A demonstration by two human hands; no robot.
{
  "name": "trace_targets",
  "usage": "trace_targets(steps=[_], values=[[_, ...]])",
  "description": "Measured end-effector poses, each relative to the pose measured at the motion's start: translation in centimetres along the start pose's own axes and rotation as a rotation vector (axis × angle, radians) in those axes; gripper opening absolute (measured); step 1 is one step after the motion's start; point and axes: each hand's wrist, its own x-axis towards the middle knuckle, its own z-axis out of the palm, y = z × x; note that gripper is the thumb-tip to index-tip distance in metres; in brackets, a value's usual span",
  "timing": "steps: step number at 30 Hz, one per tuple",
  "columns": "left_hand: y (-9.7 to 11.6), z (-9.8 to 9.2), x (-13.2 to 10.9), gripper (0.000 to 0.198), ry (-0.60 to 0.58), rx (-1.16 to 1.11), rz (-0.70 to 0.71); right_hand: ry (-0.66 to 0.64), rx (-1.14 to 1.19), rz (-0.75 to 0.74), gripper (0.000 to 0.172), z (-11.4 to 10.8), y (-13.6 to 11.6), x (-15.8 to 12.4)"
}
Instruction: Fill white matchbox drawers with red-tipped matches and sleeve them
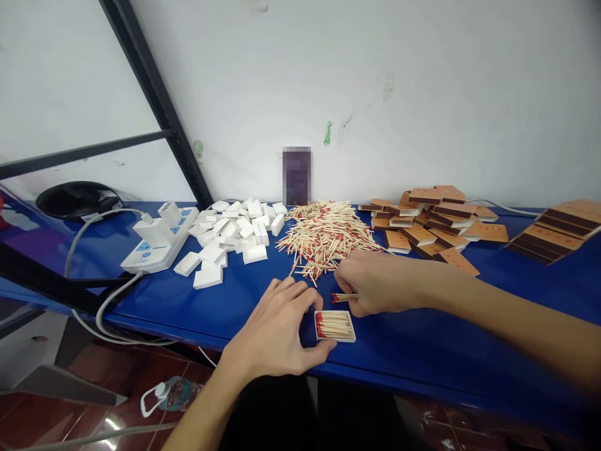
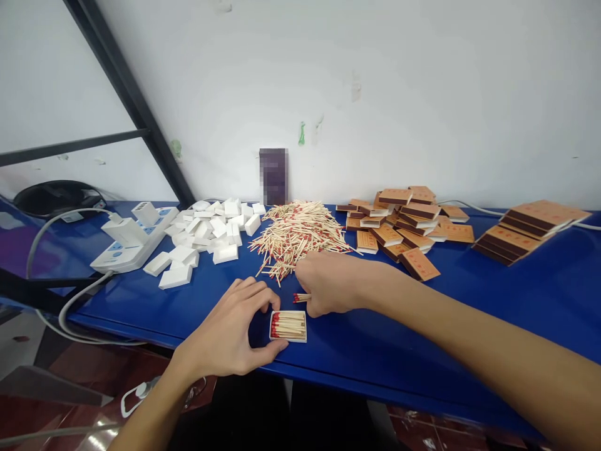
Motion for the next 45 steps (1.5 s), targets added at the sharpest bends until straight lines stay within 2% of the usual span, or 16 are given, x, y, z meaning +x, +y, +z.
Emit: trace_targets(steps=[9, 18, 22, 26, 29, 32, 37, 41, 45], values=[[-0.1, 0.0, 0.0, 0.031, 0.007, -0.009, 0.009, 0.061, 0.137, -0.046, 0.012, 1.0, 1.4, 0.6], [-0.1, 0.0, 0.1, 0.03, 0.01, -0.005, 0.004, 0.162, 0.114, -0.088, 0.015, 1.6, 1.4, 0.7], [-0.2, 0.0, 0.1, 0.029, 0.021, 0.01, 0.006, 0.156, 0.151, -0.084, 0.016, 1.1, 1.3, 0.4], [-0.2, 0.0, 0.2, 0.029, 0.029, 0.011, -0.004, 0.137, 0.217, -0.042, 0.016, -0.3, 0.6, -0.6], [-0.2, 0.0, 0.2, 0.029, 0.02, 0.008, -0.006, 0.12, 0.221, -0.108, 0.015, -0.9, -0.6, -1.3], [-0.2, 0.0, 0.2, 0.029, 0.016, 0.014, -0.005, 0.074, 0.142, -0.169, 0.017, -0.7, -1.9, -1.4], [-0.2, 0.0, 0.3, 0.03, 0.014, 0.003, -0.005, 0.087, 0.001, -0.203, 0.026, 0.1, -2.7, -1.2], [-0.2, 0.1, 0.3, 0.03, 0.016, -0.011, -0.014, 0.045, 0.021, -0.221, 0.022, 0.2, -2.8, -1.6], [-0.3, 0.2, 0.1, 0.032, 0.013, -0.055, -0.007, 0.135, 0.111, -0.256, 0.015, 0.5, -2.8, -2.1]])
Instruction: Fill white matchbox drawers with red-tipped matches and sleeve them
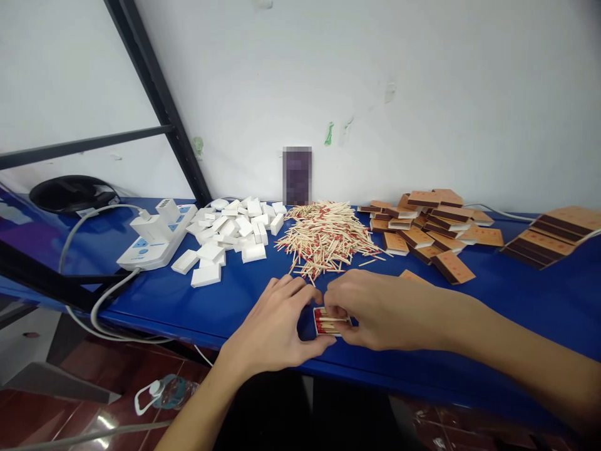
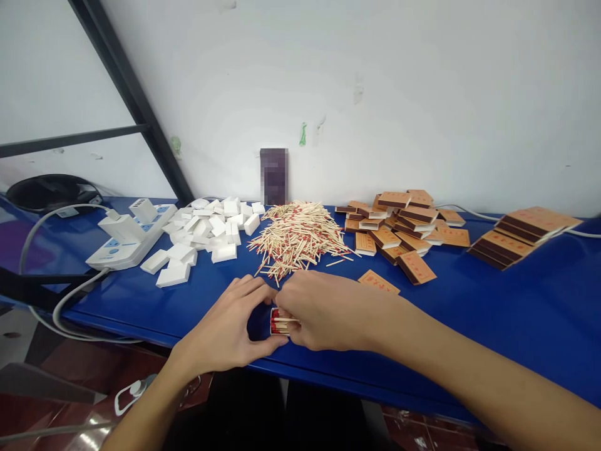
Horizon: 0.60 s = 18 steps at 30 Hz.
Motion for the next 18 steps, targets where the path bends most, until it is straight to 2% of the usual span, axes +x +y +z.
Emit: trace_targets(steps=[3, 5, 7, 9, 11, 14, 18], values=[[-0.1, 0.0, -0.1, 0.036, -0.018, -0.039, 0.046, 0.12, 0.008, 0.032, 0.01, 0.1, 0.6, -0.9], [-0.3, 0.0, -0.1, 0.037, -0.031, -0.049, 0.092, 0.233, -0.023, 0.08, 0.013, 0.1, 1.6, -2.2], [-0.5, 0.0, -0.1, 0.033, -0.027, -0.056, 0.139, 0.35, -0.083, 0.143, 0.015, 0.3, 3.2, -3.9], [-0.7, 0.1, -0.2, 0.024, -0.016, -0.068, 0.178, 0.391, -0.125, 0.208, 0.013, 0.9, 4.8, -6.0], [-0.9, 0.2, -0.2, 0.015, -0.009, -0.08, 0.193, 0.416, -0.141, 0.273, 0.016, 2.0, 6.3, -8.0], [-1.0, 0.2, -0.1, 0.014, -0.024, -0.101, 0.194, 0.457, -0.161, 0.357, 0.029, 4.2, 7.5, -10.1], [-0.9, 0.1, 0.0, 0.023, -0.059, -0.117, 0.181, 0.535, -0.235, 0.487, 0.034, 6.9, 7.9, -10.3]])
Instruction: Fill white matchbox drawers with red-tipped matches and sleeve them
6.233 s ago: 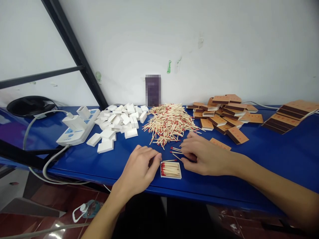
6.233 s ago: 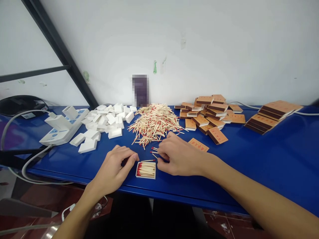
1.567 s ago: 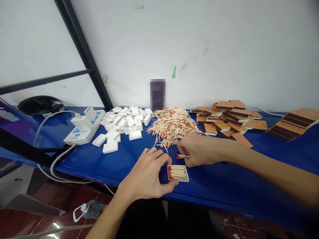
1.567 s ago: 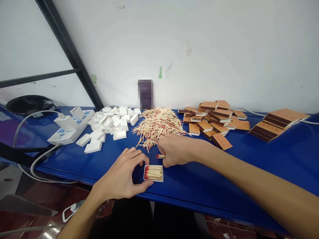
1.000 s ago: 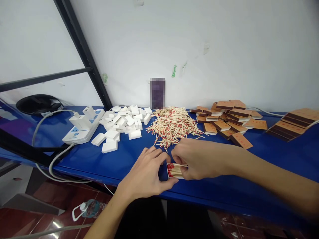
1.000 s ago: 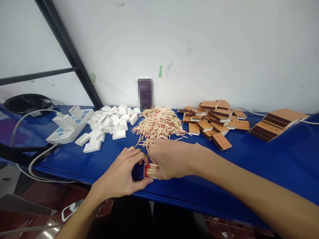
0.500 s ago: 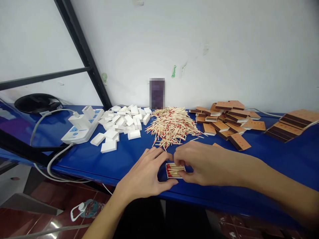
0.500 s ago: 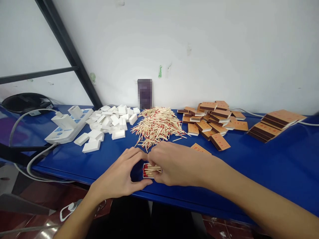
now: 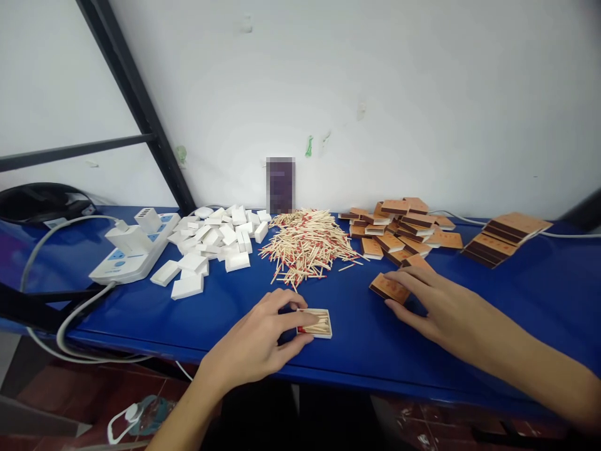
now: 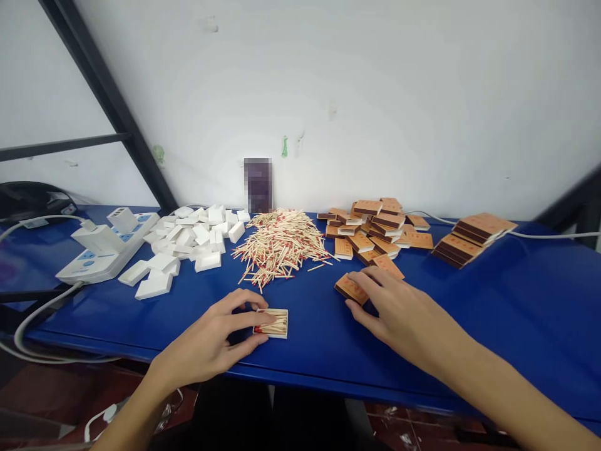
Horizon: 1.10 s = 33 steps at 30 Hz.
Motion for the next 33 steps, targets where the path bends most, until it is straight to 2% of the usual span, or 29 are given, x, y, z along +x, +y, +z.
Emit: trace_targets(steps=[2, 4, 6, 9, 13, 19, 29, 33], values=[[0.1, 0.0, 0.0, 0.03, 0.004, 0.007, -0.022, 0.022, 0.03, -0.016, 0.033, 0.8, -0.5, 0.0], [0.1, 0.0, 0.0, 0.034, 0.028, 0.025, -0.048, 0.02, 0.135, -0.104, 0.029, 1.1, -1.4, 0.2], [0.0, 0.2, 0.0, 0.029, 0.048, 0.041, -0.071, -0.021, 0.288, -0.208, 0.028, 1.0, -2.6, 0.5], [-0.1, 0.3, -0.1, 0.017, 0.056, 0.036, -0.087, -0.089, 0.453, -0.269, 0.034, 0.6, -4.5, 0.8], [-0.2, 0.3, 0.0, 0.016, 0.055, 0.016, -0.075, -0.143, 0.595, -0.261, 0.039, 0.0, -6.0, 1.3], [-0.2, 0.1, 0.1, 0.019, 0.043, -0.024, -0.059, -0.242, 0.694, -0.189, 0.035, -0.1, -6.0, 1.5], [-0.3, 0.0, 0.0, 0.02, 0.104, -0.09, -0.038, -0.269, 0.646, -0.104, 0.03, -0.6, -6.8, 1.7], [-0.2, 0.1, 0.1, 0.02, 0.133, -0.105, -0.019, -0.249, 0.624, -0.115, 0.033, -0.7, -6.9, 1.8]])
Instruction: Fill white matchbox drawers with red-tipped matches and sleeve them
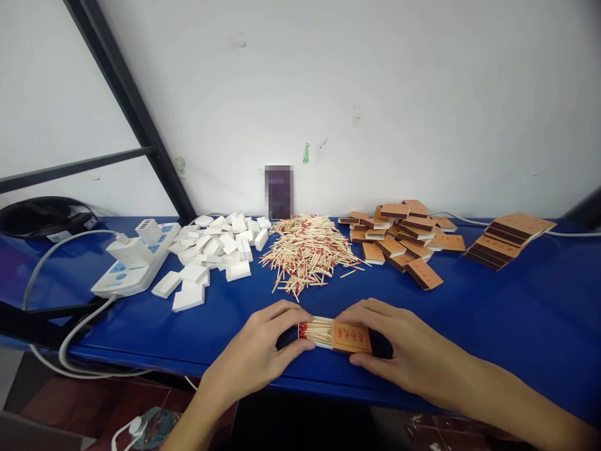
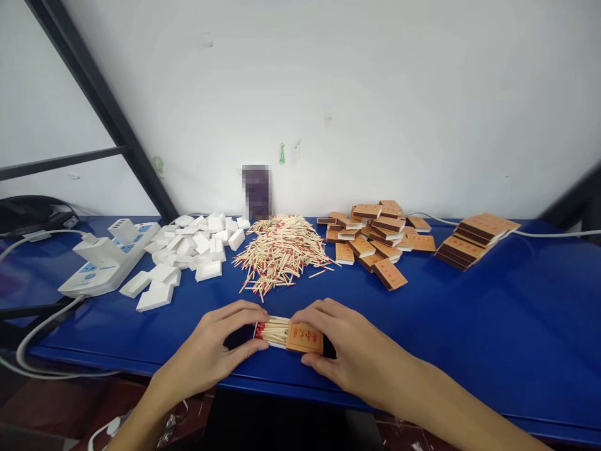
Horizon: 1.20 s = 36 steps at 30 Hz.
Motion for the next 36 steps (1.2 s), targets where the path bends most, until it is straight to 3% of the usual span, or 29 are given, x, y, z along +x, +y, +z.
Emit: trace_targets(steps=[13, 22, 36], values=[[-0.2, -0.1, 0.0, 0.018, 0.064, -0.037, 0.007, 0.108, -0.028, 0.007, 0.032, 0.2, -0.8, -0.4], [-0.2, -0.1, 0.1, 0.021, 0.058, 0.026, 0.024, 0.186, -0.012, -0.019, 0.027, 0.5, 0.0, -0.3], [-0.5, 0.2, -0.2, 0.023, 0.019, 0.059, 0.091, 0.103, -0.028, -0.054, 0.025, 0.2, 0.5, -0.4]])
